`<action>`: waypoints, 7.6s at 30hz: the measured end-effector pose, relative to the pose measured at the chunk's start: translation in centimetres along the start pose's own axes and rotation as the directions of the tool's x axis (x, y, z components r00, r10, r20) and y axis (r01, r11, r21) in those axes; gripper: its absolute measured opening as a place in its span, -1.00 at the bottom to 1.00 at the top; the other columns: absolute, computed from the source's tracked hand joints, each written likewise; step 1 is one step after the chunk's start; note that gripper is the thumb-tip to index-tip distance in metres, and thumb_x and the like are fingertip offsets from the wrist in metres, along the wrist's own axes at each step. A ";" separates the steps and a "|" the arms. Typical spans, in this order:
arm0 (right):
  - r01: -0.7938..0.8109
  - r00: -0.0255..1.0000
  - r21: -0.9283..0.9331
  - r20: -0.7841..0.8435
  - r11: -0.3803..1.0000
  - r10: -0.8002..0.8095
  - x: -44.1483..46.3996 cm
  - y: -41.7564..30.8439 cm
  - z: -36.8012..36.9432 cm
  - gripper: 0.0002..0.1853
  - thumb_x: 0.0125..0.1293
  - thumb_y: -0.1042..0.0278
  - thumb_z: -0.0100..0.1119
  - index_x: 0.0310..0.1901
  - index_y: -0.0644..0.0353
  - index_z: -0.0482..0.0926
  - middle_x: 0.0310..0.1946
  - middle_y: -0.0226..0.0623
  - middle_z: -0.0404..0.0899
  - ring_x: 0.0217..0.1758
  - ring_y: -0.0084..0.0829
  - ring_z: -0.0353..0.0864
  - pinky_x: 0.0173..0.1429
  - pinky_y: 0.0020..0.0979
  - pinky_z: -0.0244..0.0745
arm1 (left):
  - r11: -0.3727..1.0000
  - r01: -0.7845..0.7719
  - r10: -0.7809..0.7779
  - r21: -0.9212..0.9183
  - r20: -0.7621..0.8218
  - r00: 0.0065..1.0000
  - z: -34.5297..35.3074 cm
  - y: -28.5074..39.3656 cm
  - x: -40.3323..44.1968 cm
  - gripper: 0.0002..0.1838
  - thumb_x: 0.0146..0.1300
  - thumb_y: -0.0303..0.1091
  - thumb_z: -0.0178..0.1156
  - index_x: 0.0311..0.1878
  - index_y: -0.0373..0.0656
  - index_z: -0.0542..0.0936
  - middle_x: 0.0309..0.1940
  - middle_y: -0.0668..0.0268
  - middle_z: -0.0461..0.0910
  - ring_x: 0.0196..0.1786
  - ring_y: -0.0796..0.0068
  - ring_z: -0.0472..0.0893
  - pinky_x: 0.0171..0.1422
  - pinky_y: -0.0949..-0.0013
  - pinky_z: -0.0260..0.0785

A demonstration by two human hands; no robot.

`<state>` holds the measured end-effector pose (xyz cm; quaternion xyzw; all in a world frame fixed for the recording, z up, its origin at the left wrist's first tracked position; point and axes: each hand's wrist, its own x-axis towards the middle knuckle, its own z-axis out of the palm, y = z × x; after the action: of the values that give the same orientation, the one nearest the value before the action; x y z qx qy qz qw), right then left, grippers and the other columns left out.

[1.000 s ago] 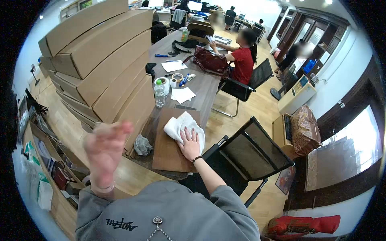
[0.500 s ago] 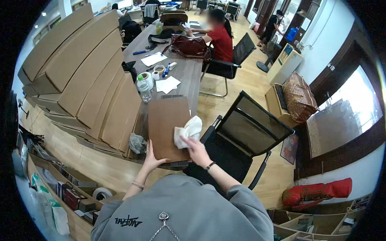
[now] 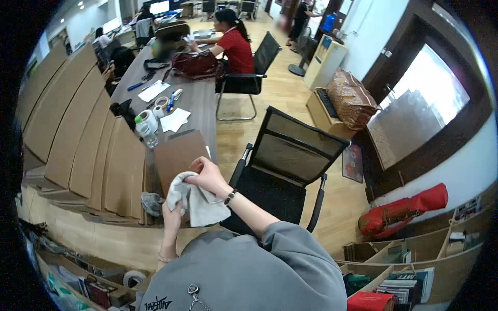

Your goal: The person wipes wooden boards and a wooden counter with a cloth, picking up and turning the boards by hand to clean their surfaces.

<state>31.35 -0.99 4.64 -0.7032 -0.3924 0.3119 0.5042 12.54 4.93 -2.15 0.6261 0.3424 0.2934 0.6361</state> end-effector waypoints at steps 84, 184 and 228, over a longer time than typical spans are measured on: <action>0.370 0.911 -0.547 0.054 0.751 -0.409 21.0 9.8 8.7 -0.27 0.03 0.25 0.14 0.33 0.16 0.33 0.31 -0.04 0.34 0.44 -0.08 0.22 0.48 -0.17 0.15 | 0.668 -0.133 -0.013 0.732 0.190 0.982 -3.5 -4.9 -1.3 0.67 -0.43 0.27 0.54 0.46 -0.22 -0.53 0.49 -0.12 -0.56 0.52 -0.23 -0.48 0.51 -0.27 -0.41; 0.082 0.970 0.652 -0.225 0.754 0.089 3.9 7.2 -1.7 -0.68 0.12 0.45 0.22 -0.05 0.31 0.55 -0.27 -0.40 0.59 -0.20 -0.56 0.54 -0.03 -0.48 0.43 | 0.981 -0.072 0.013 -0.178 -0.310 0.951 -6.8 12.9 -11.6 -0.53 -0.04 -0.62 0.29 0.02 -0.29 0.50 -0.11 0.23 0.58 -0.07 0.40 0.57 0.05 0.37 0.39; 0.645 0.750 -0.276 0.406 0.713 -0.522 -4.2 5.3 8.6 -0.26 0.08 0.39 0.23 0.37 0.00 0.29 0.39 -0.09 0.22 0.49 0.04 0.06 0.53 -0.09 -0.02 | 0.555 0.172 -0.255 -0.814 0.031 0.967 -6.8 -8.0 -1.3 -0.44 0.33 -0.29 0.07 0.36 -0.23 0.26 0.25 0.11 0.39 0.25 0.20 0.45 0.33 0.14 0.32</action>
<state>23.33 -1.59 -2.76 -0.5726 -0.7226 0.1496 0.3574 5.84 7.58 -9.89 0.2065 0.2723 0.3658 0.8657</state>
